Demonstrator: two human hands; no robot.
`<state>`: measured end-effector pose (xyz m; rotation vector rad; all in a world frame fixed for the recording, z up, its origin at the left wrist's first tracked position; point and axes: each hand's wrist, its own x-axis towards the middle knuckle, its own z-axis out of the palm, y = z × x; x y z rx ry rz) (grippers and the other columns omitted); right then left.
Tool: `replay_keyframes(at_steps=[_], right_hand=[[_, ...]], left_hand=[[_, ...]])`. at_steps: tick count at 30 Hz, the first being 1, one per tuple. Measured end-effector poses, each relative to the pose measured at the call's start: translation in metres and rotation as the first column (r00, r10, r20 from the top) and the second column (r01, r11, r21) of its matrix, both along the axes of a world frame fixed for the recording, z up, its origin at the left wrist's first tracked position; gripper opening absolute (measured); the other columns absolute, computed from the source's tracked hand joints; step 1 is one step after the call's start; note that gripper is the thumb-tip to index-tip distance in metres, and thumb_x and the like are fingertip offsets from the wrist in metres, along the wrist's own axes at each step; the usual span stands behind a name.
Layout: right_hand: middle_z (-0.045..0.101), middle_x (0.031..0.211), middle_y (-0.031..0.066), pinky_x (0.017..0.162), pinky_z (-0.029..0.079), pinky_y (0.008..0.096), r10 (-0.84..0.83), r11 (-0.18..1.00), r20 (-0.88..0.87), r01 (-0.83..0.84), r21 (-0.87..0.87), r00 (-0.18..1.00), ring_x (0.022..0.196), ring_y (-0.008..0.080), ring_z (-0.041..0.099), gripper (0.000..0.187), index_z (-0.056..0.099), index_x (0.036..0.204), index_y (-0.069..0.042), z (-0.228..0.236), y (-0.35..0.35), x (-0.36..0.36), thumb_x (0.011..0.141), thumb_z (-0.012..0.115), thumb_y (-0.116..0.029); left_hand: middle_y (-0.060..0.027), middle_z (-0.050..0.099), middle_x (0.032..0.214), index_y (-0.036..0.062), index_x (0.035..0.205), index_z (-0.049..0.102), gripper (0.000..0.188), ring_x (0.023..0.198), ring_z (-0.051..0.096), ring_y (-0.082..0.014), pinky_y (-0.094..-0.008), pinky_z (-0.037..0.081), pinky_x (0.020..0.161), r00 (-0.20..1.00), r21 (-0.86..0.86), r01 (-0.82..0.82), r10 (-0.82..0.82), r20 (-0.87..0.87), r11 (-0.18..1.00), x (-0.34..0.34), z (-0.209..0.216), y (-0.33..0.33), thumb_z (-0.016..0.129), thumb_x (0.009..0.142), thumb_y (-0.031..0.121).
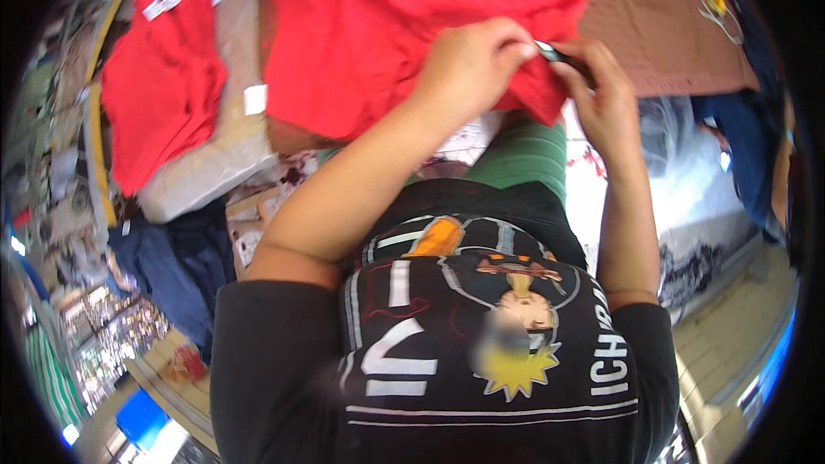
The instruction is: The person trims loose threads from red shirts using a small pair of shears, picking up shirts one by one from a pile and placing them into a new stack.
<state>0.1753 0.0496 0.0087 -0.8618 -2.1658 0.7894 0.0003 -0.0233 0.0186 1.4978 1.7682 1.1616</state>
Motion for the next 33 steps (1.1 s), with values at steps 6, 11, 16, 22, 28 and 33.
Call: replay_keyframes(at_steps=[6, 11, 16, 22, 28, 33], right_hand=[[0.063, 0.089, 0.0054, 0.069, 0.047, 0.0257, -0.130, 0.991, -0.021, 0.130, 0.008, 0.991, 0.076, 0.0127, 0.058, 0.017, 0.065, 0.104, -0.003, 0.008, 0.020, 0.013, 0.088, 0.065, -0.009], [0.063, 0.096, -0.0004, 0.069, 0.043, 0.0196, -0.272, 0.961, -0.184, 0.259, -0.093, 0.945, 0.080, 0.0054, 0.053, 0.022, 0.064, 0.111, -0.004, 0.021, 0.037, 0.023, 0.090, 0.066, -0.011], [0.065, 0.099, 0.0011, 0.072, 0.045, 0.0197, -0.174, 0.985, -0.329, 0.169, -0.046, 0.928, 0.085, 0.0057, 0.057, 0.022, 0.064, 0.111, -0.005, 0.034, 0.018, 0.005, 0.089, 0.065, -0.009], [0.060, 0.083, 0.0000, 0.064, 0.048, 0.0237, -0.188, 0.982, -0.138, 0.182, -0.053, 0.972, 0.075, 0.0088, 0.057, 0.036, 0.063, 0.107, -0.005, 0.048, -0.016, -0.019, 0.077, 0.079, -0.019], [0.062, 0.077, 0.0068, 0.064, 0.051, 0.0320, 0.002, 0.975, 0.189, -0.044, 0.217, 0.982, 0.070, 0.0160, 0.062, 0.025, 0.067, 0.098, -0.008, -0.010, -0.013, -0.038, 0.077, 0.077, -0.016], [0.069, 0.083, 0.0129, 0.065, 0.051, 0.0349, -0.558, 0.825, 0.240, 0.499, 0.266, 0.794, 0.070, 0.0248, 0.067, 0.027, 0.068, 0.091, -0.004, 0.066, 0.035, 0.096, 0.083, 0.068, -0.030]], left_hand=[[-0.0086, 0.071, 0.084, 0.0035, 0.088, 0.071, 0.036, 0.077, 0.065, -0.0160, -0.0311, 0.050, 0.070, 0.775, 0.037, 0.522, -0.492, 0.397, 0.852, -0.057, 0.060, -0.045, 0.058, 0.093, 0.037], [-0.0126, 0.071, 0.088, -0.0002, 0.100, 0.069, 0.041, 0.081, 0.067, -0.0182, -0.0322, 0.050, 0.070, 0.970, -0.164, -0.226, 0.207, -0.126, 0.960, -0.156, 0.096, -0.097, 0.055, 0.095, 0.038], [-0.0118, 0.064, 0.083, -0.0034, 0.094, 0.064, 0.033, 0.082, 0.062, -0.0181, -0.0311, 0.048, 0.078, 0.755, -0.159, -0.359, 0.186, -0.629, 0.920, -0.182, 0.014, -0.147, 0.068, 0.086, 0.028], [-0.0056, 0.064, 0.094, 0.0021, 0.102, 0.057, 0.016, 0.088, 0.059, -0.0093, -0.0249, 0.048, 0.079, 0.881, 0.091, -0.387, 0.338, 0.332, 0.918, -0.178, 0.029, -0.149, 0.060, 0.094, 0.015], [-0.0047, 0.063, 0.098, 0.0043, 0.106, 0.055, 0.016, 0.089, 0.059, -0.0091, -0.0239, 0.049, 0.079, 0.766, 0.091, -0.476, 0.361, 0.532, 0.875, -0.174, 0.041, -0.128, 0.059, 0.095, 0.015], [-0.0085, 0.063, 0.104, 0.0037, 0.115, 0.054, 0.026, 0.093, 0.061, -0.0127, -0.0270, 0.051, 0.081, 0.739, 0.056, -0.504, 0.397, 0.545, 0.862, -0.174, 0.051, -0.146, 0.061, 0.093, 0.016]])
